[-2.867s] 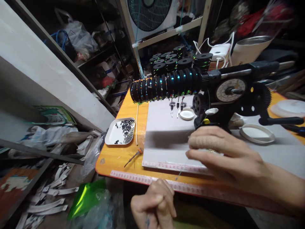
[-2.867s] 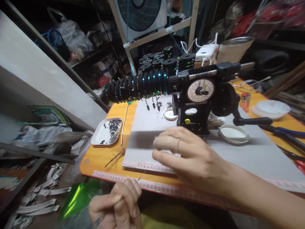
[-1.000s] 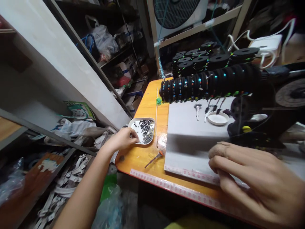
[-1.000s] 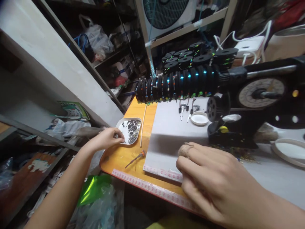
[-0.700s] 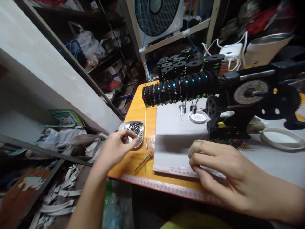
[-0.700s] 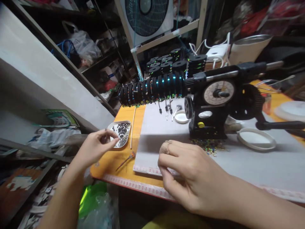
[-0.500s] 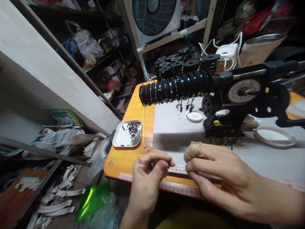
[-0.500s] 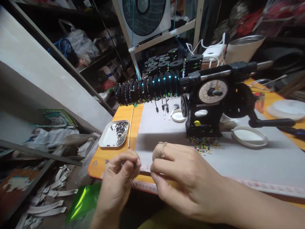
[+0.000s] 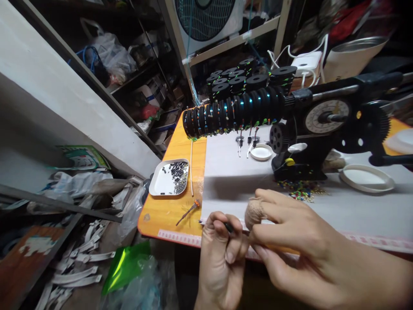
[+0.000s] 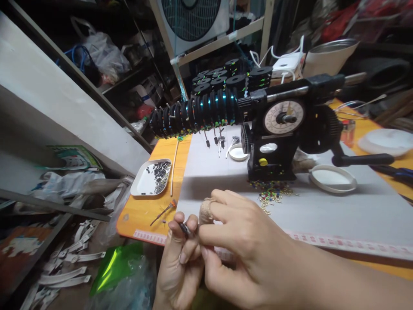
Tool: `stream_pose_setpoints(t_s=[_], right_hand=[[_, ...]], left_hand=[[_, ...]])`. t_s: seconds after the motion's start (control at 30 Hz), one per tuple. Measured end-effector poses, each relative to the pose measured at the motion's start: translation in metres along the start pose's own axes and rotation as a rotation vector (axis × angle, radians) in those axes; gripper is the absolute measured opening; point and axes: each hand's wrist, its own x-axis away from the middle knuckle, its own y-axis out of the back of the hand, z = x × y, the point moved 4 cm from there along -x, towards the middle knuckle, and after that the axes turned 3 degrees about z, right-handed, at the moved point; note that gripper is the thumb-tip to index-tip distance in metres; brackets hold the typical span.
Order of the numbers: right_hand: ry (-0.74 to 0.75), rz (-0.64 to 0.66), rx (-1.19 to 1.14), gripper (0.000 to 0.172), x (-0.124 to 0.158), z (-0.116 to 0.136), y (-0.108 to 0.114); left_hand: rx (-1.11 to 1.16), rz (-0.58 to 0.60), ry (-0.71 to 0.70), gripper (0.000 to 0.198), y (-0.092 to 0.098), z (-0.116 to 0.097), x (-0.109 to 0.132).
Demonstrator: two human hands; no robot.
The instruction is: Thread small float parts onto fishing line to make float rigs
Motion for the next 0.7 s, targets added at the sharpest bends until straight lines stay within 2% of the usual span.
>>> stream_pose_setpoints(t_s=[0.2, 0.37, 0.7], right_hand=[[-0.058, 0.088, -0.04, 0.021, 0.0017, 0.0016, -0.0015], [-0.092, 0.116, -0.067, 0.019, 0.0049, 0.0018, -0.003], [-0.118, 0.111, -0.115, 0.018, 0.0079, -0.0001, -0.0029]], left_hand=[[-0.22, 0.056, -0.115, 0.024, 0.0042, -0.0043, 0.001], [-0.249, 0.023, -0.104, 0.026, 0.0067, -0.0032, 0.001], [-0.277, 0.05, -0.131, 0.026, 0.0036, -0.0022, -0.0013]])
